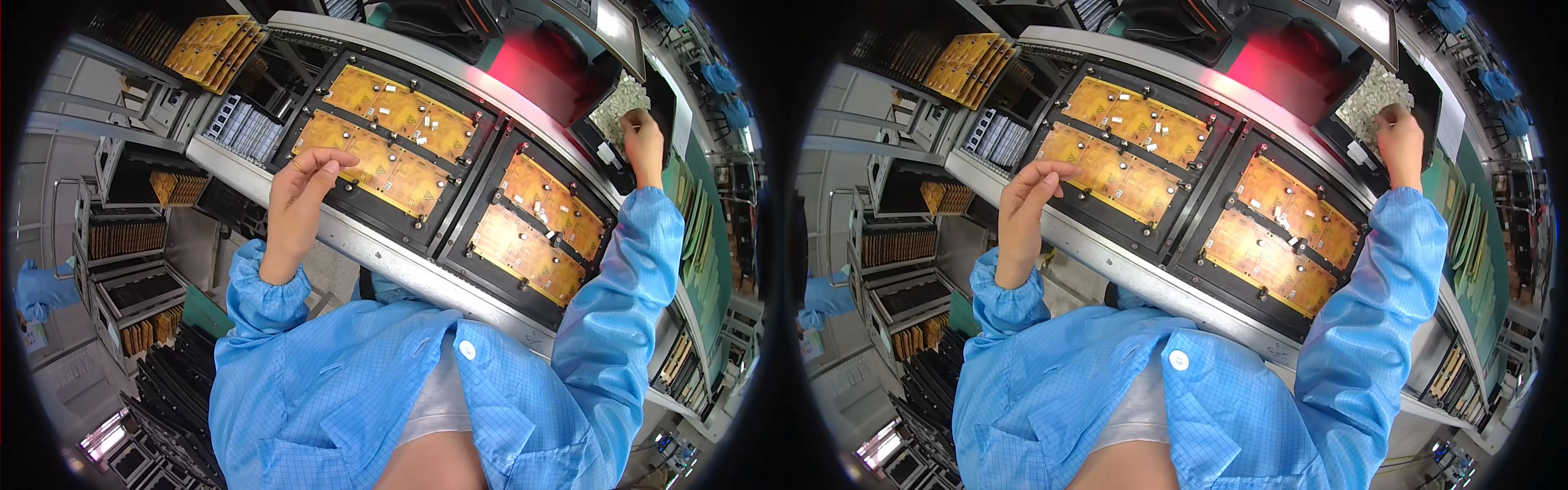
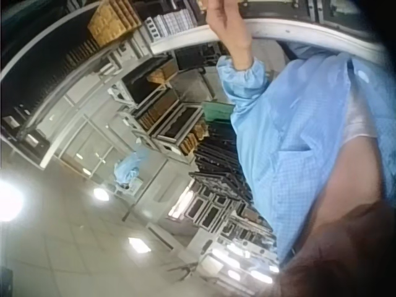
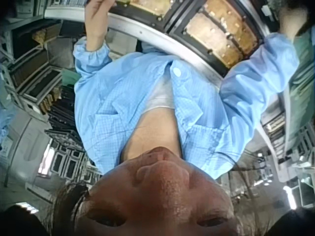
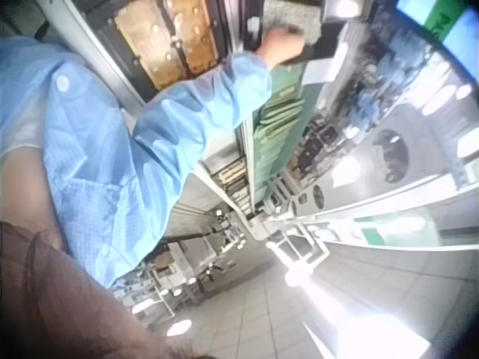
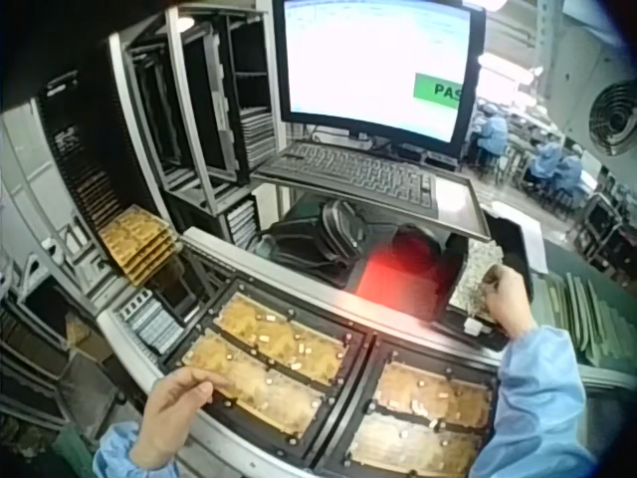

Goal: Manual assembly and inspection of components on printed circuit boards at an industrial workstation.

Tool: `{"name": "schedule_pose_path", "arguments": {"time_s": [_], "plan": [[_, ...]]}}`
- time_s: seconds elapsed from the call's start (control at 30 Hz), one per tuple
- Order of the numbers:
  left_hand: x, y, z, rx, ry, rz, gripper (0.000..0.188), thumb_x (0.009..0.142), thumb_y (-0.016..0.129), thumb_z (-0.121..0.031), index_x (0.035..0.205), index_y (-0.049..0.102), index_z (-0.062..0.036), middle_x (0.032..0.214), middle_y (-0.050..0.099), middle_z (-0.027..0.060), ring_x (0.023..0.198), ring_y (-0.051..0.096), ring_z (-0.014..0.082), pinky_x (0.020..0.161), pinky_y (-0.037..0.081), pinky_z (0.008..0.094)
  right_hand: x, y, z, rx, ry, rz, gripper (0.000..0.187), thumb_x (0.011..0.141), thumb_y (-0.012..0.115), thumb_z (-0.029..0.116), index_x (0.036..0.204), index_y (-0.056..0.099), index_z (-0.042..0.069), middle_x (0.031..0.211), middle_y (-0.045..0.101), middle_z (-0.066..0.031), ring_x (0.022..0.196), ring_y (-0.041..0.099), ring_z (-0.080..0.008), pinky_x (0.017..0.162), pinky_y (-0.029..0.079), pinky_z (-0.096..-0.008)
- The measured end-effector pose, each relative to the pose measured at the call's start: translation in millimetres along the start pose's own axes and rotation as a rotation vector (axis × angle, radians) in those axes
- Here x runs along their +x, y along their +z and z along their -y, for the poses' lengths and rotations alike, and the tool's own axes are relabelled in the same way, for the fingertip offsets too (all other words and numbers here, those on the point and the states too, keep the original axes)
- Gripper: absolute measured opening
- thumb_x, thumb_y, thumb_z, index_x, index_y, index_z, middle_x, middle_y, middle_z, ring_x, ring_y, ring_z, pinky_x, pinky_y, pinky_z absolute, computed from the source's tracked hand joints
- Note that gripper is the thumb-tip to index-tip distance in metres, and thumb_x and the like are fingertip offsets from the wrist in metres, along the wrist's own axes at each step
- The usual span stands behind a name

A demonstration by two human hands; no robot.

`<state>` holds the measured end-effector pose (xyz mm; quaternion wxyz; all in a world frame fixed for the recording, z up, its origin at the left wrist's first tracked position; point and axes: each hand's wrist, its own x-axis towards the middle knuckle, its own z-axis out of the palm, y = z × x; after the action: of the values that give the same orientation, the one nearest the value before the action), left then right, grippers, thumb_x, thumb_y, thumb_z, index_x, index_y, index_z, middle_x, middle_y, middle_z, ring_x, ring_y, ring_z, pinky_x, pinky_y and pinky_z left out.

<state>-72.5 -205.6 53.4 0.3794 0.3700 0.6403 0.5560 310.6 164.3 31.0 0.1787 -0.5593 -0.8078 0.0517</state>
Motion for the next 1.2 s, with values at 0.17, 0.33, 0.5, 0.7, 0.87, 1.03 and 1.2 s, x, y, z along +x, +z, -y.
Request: {"name": "schedule_pose_path", "arguments": {"time_s": [0.17,0.33,0.5,0.7,0.87,1.03,1.2], "plan": [[-5,11,-4,0.037,-0.034,-0.035,0.022,0.097,0.051,-0.012,0.108,0.067,-0.0022,0.105,0.069,0.0055,0.087,0.053,0.0073,0.082,0.040,0.0222,-45,-35,119,0.496,-0.200,0.090,0.008,0.091,0.063,0.006,0.097,0.062,0.002,0.083,0.064,-0.0007,0.075,0.059,-0.0086,0.067,0.048,-0.0236],[-12,77,0,0.594,0.553,0.335,0.025,0.082,0.067,-0.005,0.107,0.065,-0.0020,0.108,0.060,0.0120,0.104,0.052,0.0327,0.094,0.044,0.0409,-71,9,196,0.625,-0.414,0.522,0.019,0.089,0.069,0.012,0.102,0.064,-0.002,0.083,0.066,-0.0074,0.076,0.060,-0.0107,0.072,0.051,-0.0283],[-19,106,21,0.712,0.601,0.487,0.033,0.077,0.070,-0.002,0.110,0.065,-0.0062,0.120,0.058,0.0090,0.112,0.047,0.0339,0.098,0.039,0.0441,-66,-31,168,0.439,-0.446,0.344,0.020,0.085,0.069,0.006,0.104,0.064,0.000,0.082,0.066,-0.0142,0.073,0.064,-0.0214,0.067,0.049,-0.0321],[-4,97,10,0.927,0.566,0.493,0.025,0.075,0.065,-0.005,0.099,0.064,-0.0103,0.116,0.061,-0.0029,0.107,0.048,0.0281,0.097,0.030,0.0477,-121,-30,89,0.336,-0.424,0.470,0.016,0.079,0.068,-0.001,0.094,0.065,0.000,0.090,0.065,-0.0142,0.080,0.065,-0.0304,0.071,0.052,-0.0358],[-1,99,8,1.106,0.548,0.489,0.022,0.075,0.063,-0.005,0.096,0.062,-0.0100,0.114,0.059,-0.0037,0.103,0.049,0.0271,0.095,0.029,0.0477,-136,13,76,0.365,-0.578,0.184,0.013,0.081,0.070,0.004,0.092,0.065,0.000,0.092,0.060,-0.0133,0.083,0.061,-0.0331,0.073,0.051,-0.0382],[30,80,-7,0.884,0.601,0.584,0.017,0.075,0.067,-0.001,0.091,0.062,-0.0053,0.086,0.063,0.0098,0.091,0.056,0.0296,0.084,0.041,0.0420,-140,-23,98,0.552,-0.117,0.349,0.003,0.092,0.062,0.002,0.094,0.063,0.001,0.094,0.061,-0.0032,0.085,0.057,-0.0079,0.073,0.048,-0.0227],[100,138,1,0.698,0.773,0.727,0.022,0.078,0.066,0.002,0.099,0.064,-0.0027,0.097,0.063,0.0122,0.097,0.058,0.0328,0.084,0.049,0.0411,-143,-35,64,1.046,0.107,0.409,0.014,0.098,0.058,0.008,0.108,0.064,-0.001,0.089,0.062,-0.0006,0.080,0.056,-0.0066,0.070,0.046,-0.0193]]}}
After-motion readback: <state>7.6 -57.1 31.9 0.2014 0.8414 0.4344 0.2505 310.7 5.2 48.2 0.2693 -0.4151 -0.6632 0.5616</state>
